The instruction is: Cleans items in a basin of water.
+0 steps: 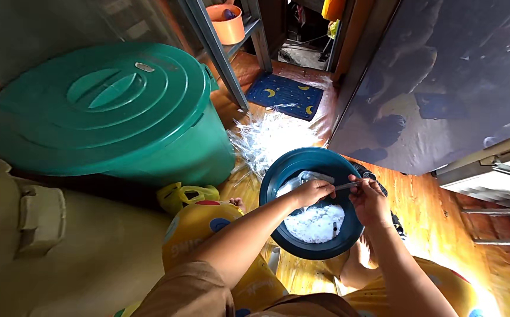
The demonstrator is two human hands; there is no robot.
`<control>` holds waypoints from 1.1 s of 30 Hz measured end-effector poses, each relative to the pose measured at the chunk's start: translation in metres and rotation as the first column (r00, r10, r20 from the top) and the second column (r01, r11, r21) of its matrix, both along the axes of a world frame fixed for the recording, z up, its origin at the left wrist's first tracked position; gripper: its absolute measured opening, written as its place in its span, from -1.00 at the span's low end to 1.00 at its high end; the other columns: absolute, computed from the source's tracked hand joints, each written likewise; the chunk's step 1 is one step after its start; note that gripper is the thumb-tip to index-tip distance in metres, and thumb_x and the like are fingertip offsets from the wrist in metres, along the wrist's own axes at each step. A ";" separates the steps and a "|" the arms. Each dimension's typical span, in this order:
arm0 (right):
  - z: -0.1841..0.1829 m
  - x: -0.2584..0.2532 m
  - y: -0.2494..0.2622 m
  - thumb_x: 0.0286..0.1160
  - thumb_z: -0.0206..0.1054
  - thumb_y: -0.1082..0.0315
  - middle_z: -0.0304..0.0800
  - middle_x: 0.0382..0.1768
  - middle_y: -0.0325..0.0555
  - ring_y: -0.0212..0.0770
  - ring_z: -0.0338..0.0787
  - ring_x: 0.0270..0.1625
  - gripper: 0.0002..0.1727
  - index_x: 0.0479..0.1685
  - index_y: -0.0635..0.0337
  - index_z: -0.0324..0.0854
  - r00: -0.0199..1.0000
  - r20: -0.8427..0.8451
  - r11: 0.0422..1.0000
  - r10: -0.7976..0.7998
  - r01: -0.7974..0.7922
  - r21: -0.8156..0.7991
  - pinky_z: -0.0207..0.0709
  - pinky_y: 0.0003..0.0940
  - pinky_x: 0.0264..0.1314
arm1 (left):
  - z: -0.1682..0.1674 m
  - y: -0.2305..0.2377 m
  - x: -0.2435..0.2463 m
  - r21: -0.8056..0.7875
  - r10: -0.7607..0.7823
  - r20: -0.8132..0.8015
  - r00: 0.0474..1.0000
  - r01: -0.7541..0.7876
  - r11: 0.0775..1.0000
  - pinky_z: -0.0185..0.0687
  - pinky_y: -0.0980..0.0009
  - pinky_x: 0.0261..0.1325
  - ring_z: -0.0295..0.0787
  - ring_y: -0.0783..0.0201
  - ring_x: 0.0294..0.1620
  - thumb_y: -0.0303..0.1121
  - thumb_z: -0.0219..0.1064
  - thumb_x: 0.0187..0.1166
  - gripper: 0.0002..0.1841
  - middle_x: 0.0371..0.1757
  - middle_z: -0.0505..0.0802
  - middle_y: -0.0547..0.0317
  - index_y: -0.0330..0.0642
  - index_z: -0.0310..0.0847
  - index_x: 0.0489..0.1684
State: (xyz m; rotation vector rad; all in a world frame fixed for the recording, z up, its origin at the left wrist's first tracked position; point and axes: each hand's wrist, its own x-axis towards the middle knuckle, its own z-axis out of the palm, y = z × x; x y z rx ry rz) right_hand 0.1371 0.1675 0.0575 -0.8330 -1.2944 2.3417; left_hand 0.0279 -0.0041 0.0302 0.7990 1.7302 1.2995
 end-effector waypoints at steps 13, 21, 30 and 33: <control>0.004 0.017 0.009 0.84 -0.17 0.46 0.83 -0.38 -0.16 -0.28 0.83 -0.37 -0.71 -0.15 0.11 0.48 0.948 -0.308 0.996 0.078 -0.058 0.074 0.77 -0.38 -0.19 | 0.002 -0.002 -0.009 -0.421 -0.370 -0.461 0.807 0.168 0.892 0.23 -0.13 0.67 0.55 -0.13 0.45 -0.10 0.22 0.79 -0.64 0.25 0.76 -0.14 -0.11 0.89 0.08; -0.034 0.049 -0.050 0.62 0.13 0.62 0.91 -0.18 -0.01 -0.12 0.93 -0.18 -0.83 -0.06 0.17 0.56 0.799 -0.163 0.798 0.579 -0.597 -0.086 0.82 -0.21 -0.03 | 0.017 0.002 -0.013 -0.247 0.094 -0.138 0.986 -0.126 0.961 0.60 0.17 0.42 0.81 0.31 0.17 -0.19 0.29 0.76 -0.70 0.05 0.93 0.14 -0.14 0.87 0.14; -0.066 0.023 -0.019 0.42 -0.11 0.59 0.83 -0.22 -0.08 -0.16 0.85 -0.14 -0.76 -0.21 0.17 0.46 0.975 -0.045 0.976 0.219 -0.220 0.003 0.75 -0.18 0.03 | 0.022 -0.004 -0.009 -0.106 -0.026 0.195 0.981 0.048 0.993 0.56 0.36 0.33 0.69 0.44 0.14 -0.33 0.15 0.84 -0.73 0.08 0.83 0.21 -0.29 0.75 0.06; -0.063 0.017 -0.012 0.31 0.09 0.55 0.76 0.03 -0.04 -0.21 0.78 0.08 -0.80 -0.25 0.30 0.63 0.946 -0.010 0.853 0.325 -0.288 0.434 0.72 -0.24 0.16 | 0.011 0.001 -0.002 -0.123 0.049 0.161 0.986 -0.029 0.992 0.61 0.37 0.17 0.69 0.40 -0.02 -0.31 0.07 0.87 -0.70 0.04 0.79 0.10 -0.30 0.68 0.18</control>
